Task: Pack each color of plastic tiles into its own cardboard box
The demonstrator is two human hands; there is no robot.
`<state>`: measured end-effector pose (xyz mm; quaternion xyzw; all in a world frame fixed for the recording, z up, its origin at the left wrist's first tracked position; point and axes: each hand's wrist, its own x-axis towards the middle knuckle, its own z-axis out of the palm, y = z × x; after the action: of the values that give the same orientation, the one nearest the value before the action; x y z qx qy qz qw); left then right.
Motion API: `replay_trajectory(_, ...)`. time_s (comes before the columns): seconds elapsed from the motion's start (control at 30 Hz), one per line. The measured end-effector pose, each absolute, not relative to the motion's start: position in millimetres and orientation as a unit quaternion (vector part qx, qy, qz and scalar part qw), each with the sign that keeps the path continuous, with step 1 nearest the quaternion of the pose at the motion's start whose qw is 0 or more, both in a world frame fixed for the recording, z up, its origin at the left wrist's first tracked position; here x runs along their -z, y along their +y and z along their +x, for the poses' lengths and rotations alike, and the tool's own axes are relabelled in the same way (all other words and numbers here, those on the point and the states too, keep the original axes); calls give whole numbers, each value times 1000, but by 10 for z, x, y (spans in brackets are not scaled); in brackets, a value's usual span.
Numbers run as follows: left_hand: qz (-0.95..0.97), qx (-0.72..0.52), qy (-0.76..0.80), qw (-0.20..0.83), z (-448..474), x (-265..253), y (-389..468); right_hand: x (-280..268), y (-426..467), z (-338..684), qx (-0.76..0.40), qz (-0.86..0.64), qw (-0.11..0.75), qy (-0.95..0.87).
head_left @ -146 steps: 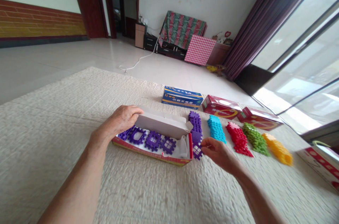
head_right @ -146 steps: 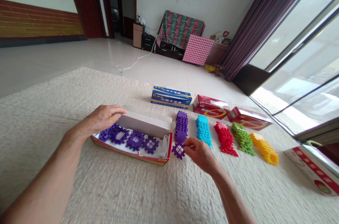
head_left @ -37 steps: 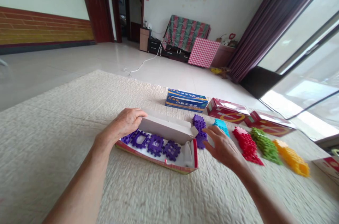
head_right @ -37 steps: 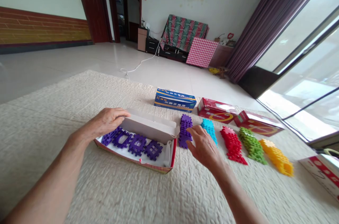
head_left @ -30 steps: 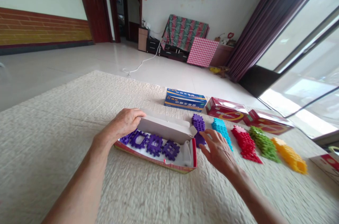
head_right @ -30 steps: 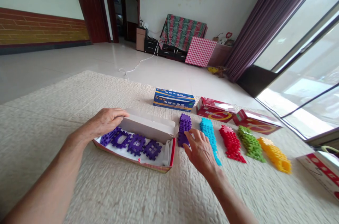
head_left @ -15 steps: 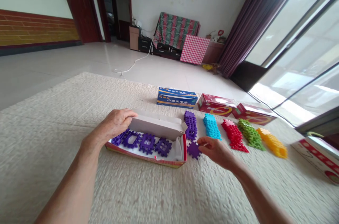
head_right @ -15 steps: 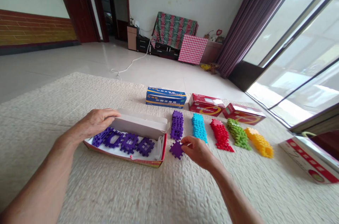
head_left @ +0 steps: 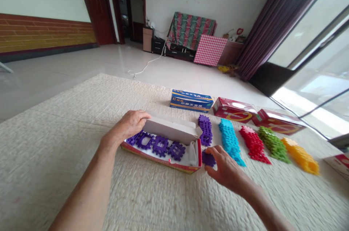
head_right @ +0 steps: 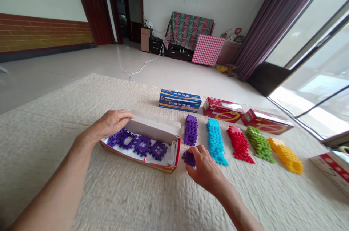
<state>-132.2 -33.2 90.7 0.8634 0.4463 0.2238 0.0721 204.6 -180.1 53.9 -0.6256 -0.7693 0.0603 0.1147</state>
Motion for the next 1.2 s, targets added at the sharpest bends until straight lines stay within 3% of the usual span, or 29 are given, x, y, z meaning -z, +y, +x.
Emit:
replay_trajectory(0.13, 858, -231, 452, 85, -1303, -936, -356, -572, -1779, 2177, -22, -633, 133, -762)
replay_trajectory(0.37, 858, -237, 448, 85, -1319, -912, -350, -1283, -1679, 1890, 4, -598, 229, -768)
replay_trajectory(0.6, 857, -239, 447, 92, -1320, -916, -351, -1372, -1483, 1198, -129, -511, 153, -836)
replay_trajectory(0.83, 859, -246, 439, 90, -1331, -875, -328, -1265, -1412, 1180, -115, -520, 106, -839)
replay_trajectory(1.2, 856, -231, 453, 94, -1300, -935, -353, -1294, -1417, 1846, 1, -582, 250, -774)
